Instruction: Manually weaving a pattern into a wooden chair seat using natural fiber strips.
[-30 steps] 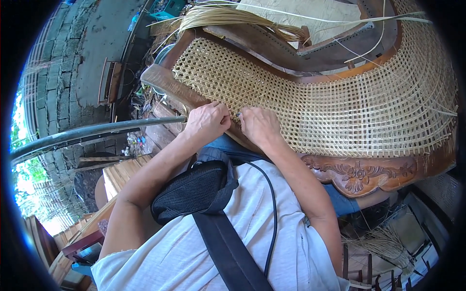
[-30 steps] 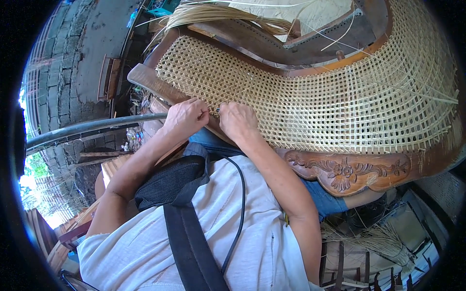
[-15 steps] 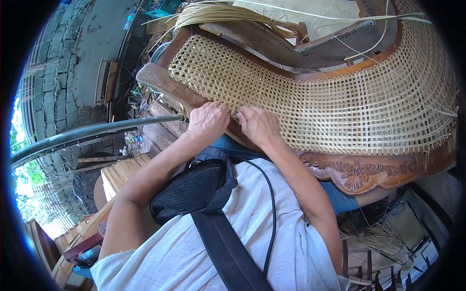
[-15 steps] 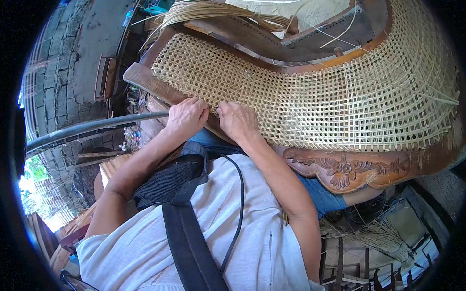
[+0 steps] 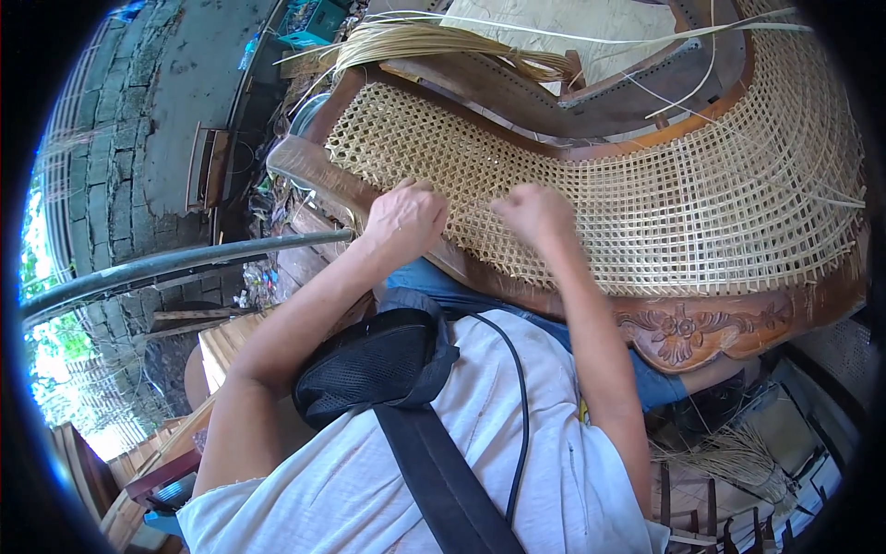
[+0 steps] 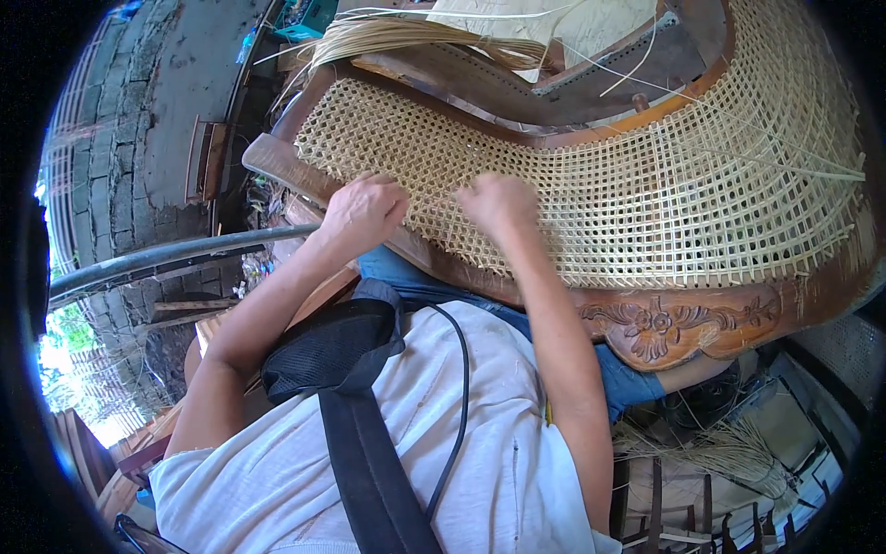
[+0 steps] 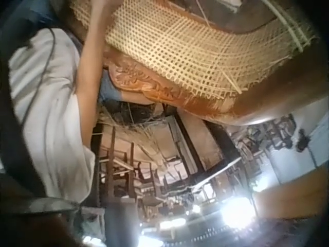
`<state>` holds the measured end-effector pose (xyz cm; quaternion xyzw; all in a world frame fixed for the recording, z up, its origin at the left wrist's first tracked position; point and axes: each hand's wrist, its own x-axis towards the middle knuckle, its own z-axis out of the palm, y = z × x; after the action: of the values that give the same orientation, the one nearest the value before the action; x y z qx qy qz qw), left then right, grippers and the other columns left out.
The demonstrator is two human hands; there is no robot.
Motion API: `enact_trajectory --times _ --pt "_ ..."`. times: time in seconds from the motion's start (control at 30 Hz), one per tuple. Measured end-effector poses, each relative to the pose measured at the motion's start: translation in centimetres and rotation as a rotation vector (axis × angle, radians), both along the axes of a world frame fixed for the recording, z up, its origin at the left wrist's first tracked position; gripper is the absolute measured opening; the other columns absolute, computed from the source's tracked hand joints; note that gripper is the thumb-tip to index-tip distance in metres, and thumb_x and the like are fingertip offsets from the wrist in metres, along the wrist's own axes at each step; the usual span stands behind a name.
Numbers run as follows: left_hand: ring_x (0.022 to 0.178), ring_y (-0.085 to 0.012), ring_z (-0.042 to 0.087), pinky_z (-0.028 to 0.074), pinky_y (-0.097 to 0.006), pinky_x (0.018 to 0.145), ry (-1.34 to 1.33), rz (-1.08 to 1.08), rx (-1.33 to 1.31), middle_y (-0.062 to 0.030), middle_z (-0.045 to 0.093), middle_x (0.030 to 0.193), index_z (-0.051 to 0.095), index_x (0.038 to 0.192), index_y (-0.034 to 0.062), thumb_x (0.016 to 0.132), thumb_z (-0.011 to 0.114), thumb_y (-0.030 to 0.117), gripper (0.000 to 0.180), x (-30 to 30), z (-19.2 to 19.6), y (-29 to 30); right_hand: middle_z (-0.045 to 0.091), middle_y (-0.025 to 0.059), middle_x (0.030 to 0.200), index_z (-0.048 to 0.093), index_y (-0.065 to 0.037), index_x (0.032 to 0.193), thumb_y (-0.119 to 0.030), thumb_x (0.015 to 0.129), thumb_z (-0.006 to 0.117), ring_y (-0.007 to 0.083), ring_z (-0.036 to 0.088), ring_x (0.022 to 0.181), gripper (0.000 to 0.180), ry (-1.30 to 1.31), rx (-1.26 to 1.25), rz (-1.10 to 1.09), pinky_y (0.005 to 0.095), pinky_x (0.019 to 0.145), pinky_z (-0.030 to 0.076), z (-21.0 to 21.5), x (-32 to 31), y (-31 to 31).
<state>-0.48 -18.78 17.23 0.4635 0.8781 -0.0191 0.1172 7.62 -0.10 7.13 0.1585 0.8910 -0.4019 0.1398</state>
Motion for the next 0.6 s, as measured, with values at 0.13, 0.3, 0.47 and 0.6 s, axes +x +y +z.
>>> enact_trajectory --times 0.13,0.3,0.47,0.6 --pt "0.075 -0.0333 0.068 0.053 -0.038 0.066 -0.598 0.391 0.141 -0.0192 0.070 0.082 0.072 0.102 0.0025 0.091 0.060 0.034 0.035 -0.2 -2.5 2.5 0.070 0.0136 0.078 0.071 -0.008 0.086 -0.051 0.084 0.065 0.0292 0.068 0.075 0.044 -0.112 -0.034 -0.086 0.0408 0.069 0.052 2.1 1.4 4.7" --pt "0.073 -0.0296 0.070 0.053 -0.037 0.065 -0.703 0.618 0.212 -0.0184 0.069 0.079 0.073 0.095 0.0026 0.085 0.069 0.038 0.037 -0.1 -1.9 2.3 0.069 0.0089 0.070 0.072 -0.014 0.080 -0.055 0.081 0.067 0.0225 0.067 0.071 0.042 -0.013 -0.118 -0.091 0.0396 0.067 0.052 2.7 1.6 3.0" --pt "0.065 -0.0323 0.067 0.054 -0.040 0.065 -0.202 0.376 0.006 -0.0168 0.066 0.066 0.072 0.078 0.0028 0.077 0.070 0.028 0.025 0.1 -0.9 1.2 0.070 0.0144 0.079 0.072 -0.010 0.085 -0.034 0.083 0.065 0.0336 0.068 0.077 0.025 0.145 -0.257 -0.011 0.0440 0.072 0.053 0.1 1.1 -2.7" --pt "0.061 -0.0341 0.066 0.054 -0.041 0.064 -0.112 0.348 -0.008 -0.0170 0.065 0.063 0.069 0.072 0.0013 0.073 0.066 0.020 0.019 -0.1 -1.0 1.0 0.069 0.0206 0.078 0.070 -0.005 0.084 -0.020 0.082 0.061 0.0361 0.069 0.079 0.017 0.243 -0.092 0.083 0.0469 0.075 0.055 0.4 0.7 -4.0"
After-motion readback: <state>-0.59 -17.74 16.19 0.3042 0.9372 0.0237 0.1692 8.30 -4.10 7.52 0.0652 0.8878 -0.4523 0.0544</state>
